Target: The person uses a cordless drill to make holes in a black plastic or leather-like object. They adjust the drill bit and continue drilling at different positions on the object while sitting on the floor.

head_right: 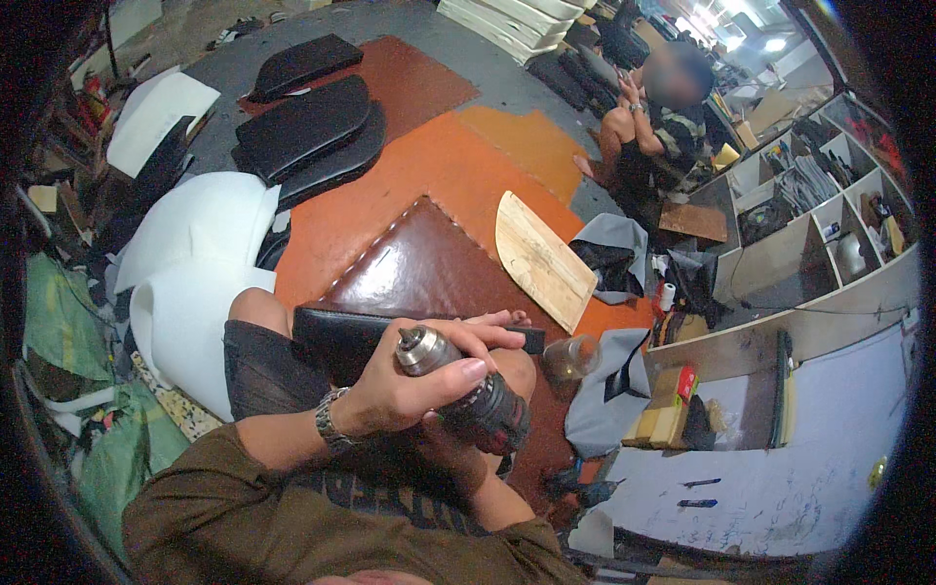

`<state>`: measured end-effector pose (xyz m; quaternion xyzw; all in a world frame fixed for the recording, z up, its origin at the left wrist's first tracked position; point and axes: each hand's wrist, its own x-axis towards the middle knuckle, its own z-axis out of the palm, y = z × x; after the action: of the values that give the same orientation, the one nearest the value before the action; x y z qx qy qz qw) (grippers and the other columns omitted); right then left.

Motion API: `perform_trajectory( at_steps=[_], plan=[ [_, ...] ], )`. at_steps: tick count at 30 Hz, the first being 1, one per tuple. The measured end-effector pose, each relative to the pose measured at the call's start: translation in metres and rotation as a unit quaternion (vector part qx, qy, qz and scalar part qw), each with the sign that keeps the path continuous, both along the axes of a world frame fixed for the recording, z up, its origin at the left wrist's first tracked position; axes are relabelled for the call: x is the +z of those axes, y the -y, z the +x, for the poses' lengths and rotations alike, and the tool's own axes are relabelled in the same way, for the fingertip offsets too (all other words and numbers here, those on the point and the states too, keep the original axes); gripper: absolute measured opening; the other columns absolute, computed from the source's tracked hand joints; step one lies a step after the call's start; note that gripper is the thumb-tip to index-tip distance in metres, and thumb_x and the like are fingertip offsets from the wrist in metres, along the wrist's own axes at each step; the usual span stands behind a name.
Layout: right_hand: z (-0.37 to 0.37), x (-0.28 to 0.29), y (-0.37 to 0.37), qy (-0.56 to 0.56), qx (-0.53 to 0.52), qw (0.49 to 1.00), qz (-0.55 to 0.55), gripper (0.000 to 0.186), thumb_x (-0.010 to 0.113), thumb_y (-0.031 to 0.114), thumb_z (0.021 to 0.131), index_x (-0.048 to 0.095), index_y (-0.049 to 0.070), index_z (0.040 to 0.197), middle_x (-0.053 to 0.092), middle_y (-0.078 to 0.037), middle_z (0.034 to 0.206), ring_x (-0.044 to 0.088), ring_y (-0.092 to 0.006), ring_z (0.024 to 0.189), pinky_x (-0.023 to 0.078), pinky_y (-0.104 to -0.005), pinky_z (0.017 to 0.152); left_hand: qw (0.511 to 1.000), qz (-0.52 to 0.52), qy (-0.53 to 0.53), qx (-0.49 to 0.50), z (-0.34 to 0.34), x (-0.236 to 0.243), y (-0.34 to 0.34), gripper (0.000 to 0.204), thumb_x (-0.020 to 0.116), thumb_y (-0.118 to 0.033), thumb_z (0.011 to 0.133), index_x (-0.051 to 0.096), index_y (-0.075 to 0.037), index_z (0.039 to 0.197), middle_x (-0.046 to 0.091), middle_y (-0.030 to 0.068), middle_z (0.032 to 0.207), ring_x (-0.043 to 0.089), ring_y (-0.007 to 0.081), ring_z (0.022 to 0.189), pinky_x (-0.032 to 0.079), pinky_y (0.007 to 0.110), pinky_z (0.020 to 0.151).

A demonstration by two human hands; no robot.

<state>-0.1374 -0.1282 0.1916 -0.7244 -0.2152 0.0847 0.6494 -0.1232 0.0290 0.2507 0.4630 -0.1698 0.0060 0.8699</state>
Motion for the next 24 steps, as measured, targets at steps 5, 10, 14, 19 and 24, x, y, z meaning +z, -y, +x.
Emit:
perform_trajectory(
  at_steps=[5, 10, 14, 19, 24],
  plan=[
    [-0.019, -0.004, -0.011, -0.224, 0.007, 0.953, 0.207, 0.097, 0.078, 0.055, 0.091, 0.032, 0.009, 0.162, 0.043, -0.009, 0.16, 0.042, -0.0279, 0.149, 0.033, -0.0459, 0.126, 1.0, -0.019, -0.02, 0.005, 0.0, -0.003, 0.002, 0.023, 0.07, -0.017, 0.095, 0.076, 0.003, 0.104, 0.07, 0.0252, 0.134, 0.051, 0.04, 0.146, 0.032, 0.054, 0.125],
    [-0.018, 0.001, -0.009, -0.205, 0.014, 0.957, 0.205, 0.113, 0.087, 0.054, 0.084, 0.022, 0.013, 0.167, 0.036, -0.004, 0.164, 0.036, -0.025, 0.153, 0.032, -0.043, 0.128, 0.999, 0.033, 0.003, 0.018, -0.001, -0.001, -0.002, 0.024, 0.071, -0.018, 0.095, 0.075, 0.004, 0.105, 0.07, 0.0257, 0.134, 0.053, 0.0401, 0.144, 0.033, 0.054, 0.125],
    [-0.021, -0.005, -0.005, -0.245, 0.016, 0.938, 0.245, 0.105, 0.081, 0.058, 0.087, 0.028, 0.008, 0.163, 0.039, -0.008, 0.16, 0.039, -0.0271, 0.15, 0.033, -0.046, 0.126, 0.995, 0.086, 0.012, 0.042, -0.004, 0.002, -0.006, 0.023, 0.073, -0.017, 0.094, 0.075, 0.003, 0.107, 0.07, 0.0251, 0.134, 0.055, 0.0383, 0.142, 0.035, 0.052, 0.124],
    [-0.016, -0.015, -0.002, -0.254, 0.072, 0.905, 0.334, 0.095, 0.077, 0.059, 0.09, 0.035, 0.008, 0.158, 0.046, -0.009, 0.146, 0.045, -0.0285, 0.137, 0.038, -0.0493, 0.12, 0.988, 0.116, 0.004, 0.103, -0.009, 0.007, -0.002, 0.028, 0.081, -0.017, 0.091, 0.074, 0.001, 0.112, 0.072, 0.0215, 0.131, 0.062, 0.0309, 0.134, 0.045, 0.046, 0.116],
    [0.003, -0.04, -0.006, -0.367, 0.331, 0.68, 0.541, 0.085, 0.072, 0.06, 0.093, 0.041, 0.007, 0.152, 0.052, -0.009, 0.131, 0.051, -0.03, 0.125, 0.042, -0.0527, 0.113, 0.983, 0.166, 0.012, 0.076, -0.016, 0.011, 0.003, 0.065, 0.079, -0.017, 0.093, 0.048, -0.001, 0.148, 0.06, 0.0204, 0.146, 0.06, 0.0275, 0.134, 0.046, 0.041, 0.115]
  ],
)
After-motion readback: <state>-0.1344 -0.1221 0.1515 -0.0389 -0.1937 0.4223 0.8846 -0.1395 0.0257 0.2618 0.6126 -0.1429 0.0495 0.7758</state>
